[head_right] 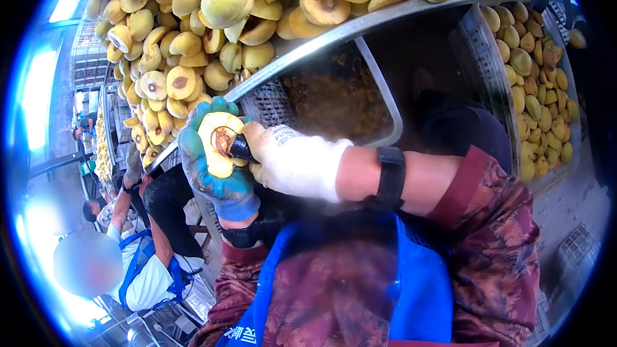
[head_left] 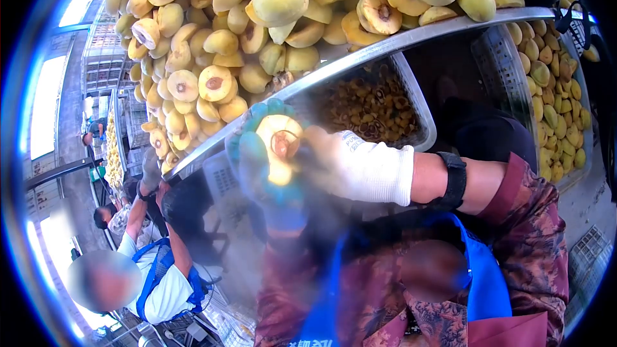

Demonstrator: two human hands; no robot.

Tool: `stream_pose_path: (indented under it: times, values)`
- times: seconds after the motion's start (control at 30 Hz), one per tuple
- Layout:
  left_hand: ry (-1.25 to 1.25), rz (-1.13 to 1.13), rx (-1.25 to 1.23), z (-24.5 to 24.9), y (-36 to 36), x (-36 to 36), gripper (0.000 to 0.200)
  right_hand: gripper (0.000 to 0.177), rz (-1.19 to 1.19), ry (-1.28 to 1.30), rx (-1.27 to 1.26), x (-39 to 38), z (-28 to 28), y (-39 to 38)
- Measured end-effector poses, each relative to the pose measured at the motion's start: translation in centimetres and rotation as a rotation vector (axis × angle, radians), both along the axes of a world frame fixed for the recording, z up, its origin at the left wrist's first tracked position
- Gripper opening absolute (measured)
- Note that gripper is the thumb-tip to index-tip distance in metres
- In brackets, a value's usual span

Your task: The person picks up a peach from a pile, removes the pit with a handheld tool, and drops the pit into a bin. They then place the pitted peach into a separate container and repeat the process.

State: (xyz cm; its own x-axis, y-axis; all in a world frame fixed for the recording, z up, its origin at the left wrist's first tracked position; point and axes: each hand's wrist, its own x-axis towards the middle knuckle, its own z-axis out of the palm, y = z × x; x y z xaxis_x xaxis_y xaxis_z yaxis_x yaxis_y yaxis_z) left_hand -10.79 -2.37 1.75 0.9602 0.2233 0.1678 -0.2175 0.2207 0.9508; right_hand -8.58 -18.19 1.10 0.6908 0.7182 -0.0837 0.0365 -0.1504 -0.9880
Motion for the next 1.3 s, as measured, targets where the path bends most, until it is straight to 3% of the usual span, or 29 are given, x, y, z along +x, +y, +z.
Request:
stream_pose_path:
  times: [0.17, 0.3, 0.43, 0.53, 0.6, 0.7, 0.83, 0.93, 1.0, 1.03, 1.1, 1.13, 1.2, 1.3]
  values:
    - [-0.031, 0.121, 0.101, 0.4, -0.7, -0.2, 0.052, 0.035, -0.036, 0.007, 0.062, -0.2, 0.2, 0.1]
    - [-0.03, 0.056, 0.064, 1.7, -1.5, 0.1, 0.048, 0.029, -0.06, -0.004, 0.069, -0.6, -0.5, 0.4]
    - [-0.161, 0.111, 0.145, 1.0, -1.7, 0.4, 0.047, 0.031, -0.081, -0.07, 0.243, -1.0, -1.7, 1.0]
    - [-0.107, 0.039, 0.373, 1.4, -0.7, -0.1, 0.048, 0.036, -0.056, -0.148, 0.313, -1.0, -3.0, 1.6]
    - [-0.08, 0.083, 0.326, 1.2, -1.0, -0.4, 0.047, 0.04, -0.05, -0.077, 0.322, -0.9, -2.8, 1.8]
    - [-0.022, -0.01, 0.238, 1.2, -0.4, 0.3, 0.045, 0.047, 0.175, 0.584, 0.228, 0.3, 1.7, -0.8]
    - [0.124, -0.169, 0.016, 2.4, -0.2, 1.1, 0.046, 0.023, 0.181, 0.72, 0.302, 0.2, 2.0, -1.0]
    - [0.174, -0.021, -0.015, 2.1, -1.1, 1.3, 0.051, 0.02, 0.176, 0.743, 0.554, 0.4, 1.3, -0.8]
    - [0.096, 0.059, -0.109, 2.6, -2.6, 1.6, 0.052, 0.017, 0.12, 0.736, 0.499, 0.9, 1.7, -1.0]
    - [-0.061, 0.135, 0.183, 2.2, -3.1, 1.6, 0.049, 0.018, 0.123, 0.741, 0.475, 1.4, 2.4, -1.2]
    - [-0.185, 0.067, 0.286, 1.5, -2.4, 1.9, 0.047, 0.02, 0.142, 0.739, 0.395, 1.7, 3.0, -1.3]
    - [-0.183, 0.047, 0.305, 1.3, -2.3, 1.9, 0.047, 0.021, 0.148, 0.718, 0.464, 1.2, 2.3, -1.1]
    - [-0.181, 0.008, 0.345, 1.0, -2.0, 2.0, 0.046, 0.019, 0.101, 0.692, 0.37, 0.7, 2.6, -1.3]
    - [0.006, -0.113, 0.371, 2.1, -1.1, 2.0, 0.054, 0.014, 0.176, 0.836, 0.39, 0.9, 3.8, -2.3]
